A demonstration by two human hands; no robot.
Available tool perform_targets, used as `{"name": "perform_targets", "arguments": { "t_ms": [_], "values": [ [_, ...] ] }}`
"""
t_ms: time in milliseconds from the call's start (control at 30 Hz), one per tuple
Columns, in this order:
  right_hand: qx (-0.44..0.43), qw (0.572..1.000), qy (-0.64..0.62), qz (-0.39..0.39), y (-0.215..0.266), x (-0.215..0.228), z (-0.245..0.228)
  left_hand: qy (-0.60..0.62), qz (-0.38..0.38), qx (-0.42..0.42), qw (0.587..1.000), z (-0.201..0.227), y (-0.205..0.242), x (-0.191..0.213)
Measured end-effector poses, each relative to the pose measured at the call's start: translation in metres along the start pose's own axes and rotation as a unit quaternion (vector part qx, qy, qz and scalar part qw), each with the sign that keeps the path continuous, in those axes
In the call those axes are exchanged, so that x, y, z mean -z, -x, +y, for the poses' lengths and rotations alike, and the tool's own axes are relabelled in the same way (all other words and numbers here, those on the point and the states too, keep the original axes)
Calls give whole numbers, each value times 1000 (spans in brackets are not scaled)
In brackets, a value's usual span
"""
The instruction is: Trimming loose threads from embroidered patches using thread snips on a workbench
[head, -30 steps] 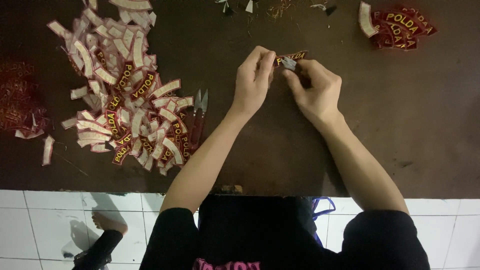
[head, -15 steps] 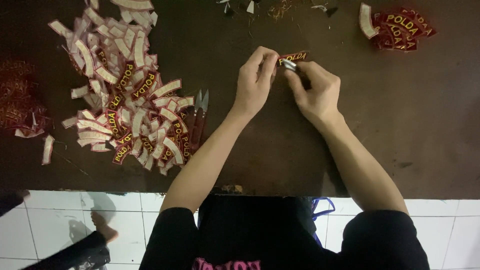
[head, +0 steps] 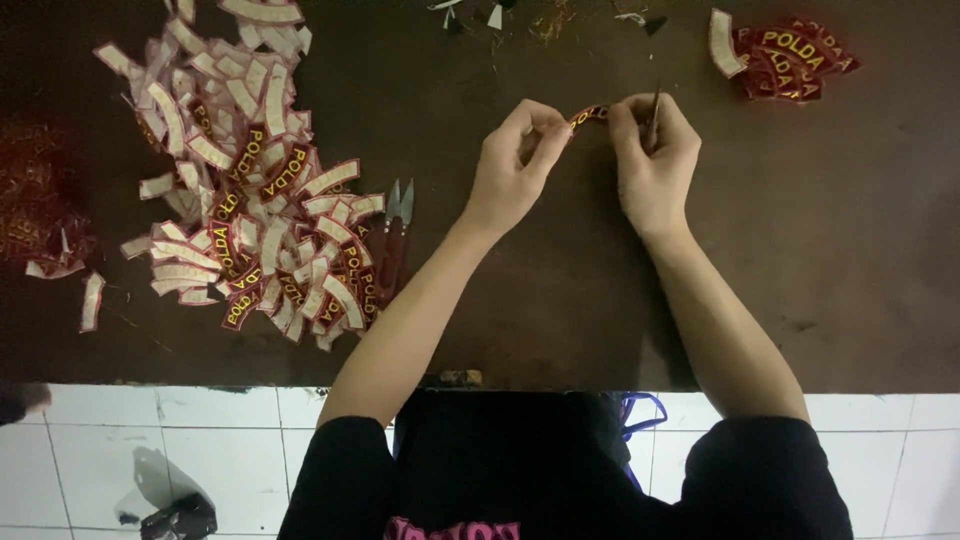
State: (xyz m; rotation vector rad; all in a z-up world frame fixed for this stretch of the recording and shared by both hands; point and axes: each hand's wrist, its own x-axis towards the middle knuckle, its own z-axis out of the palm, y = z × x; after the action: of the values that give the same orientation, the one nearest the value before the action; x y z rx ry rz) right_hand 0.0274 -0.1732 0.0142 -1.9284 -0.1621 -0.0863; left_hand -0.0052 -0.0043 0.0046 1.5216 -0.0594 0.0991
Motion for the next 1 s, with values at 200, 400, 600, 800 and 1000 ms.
{"name": "perform_targets", "arguments": {
  "t_ms": [200,400,600,800,1000],
  "values": [
    [58,996,61,16,-3,10,9,-38,-22,-19,999,2,1,0],
    [171,953,138,209,-39,98,68,-60,-4,-34,998,-8,1,2],
    [219,903,303,213,-34,106,89,-59,-16,-88,994,-12,1,2],
    [254,936,244,21,-3,10,11,-230,83,-136,960,7,13,31],
    [253,935,249,0,-1,15,41,-596,51,-46,800,44,66,130]
  ]
}}
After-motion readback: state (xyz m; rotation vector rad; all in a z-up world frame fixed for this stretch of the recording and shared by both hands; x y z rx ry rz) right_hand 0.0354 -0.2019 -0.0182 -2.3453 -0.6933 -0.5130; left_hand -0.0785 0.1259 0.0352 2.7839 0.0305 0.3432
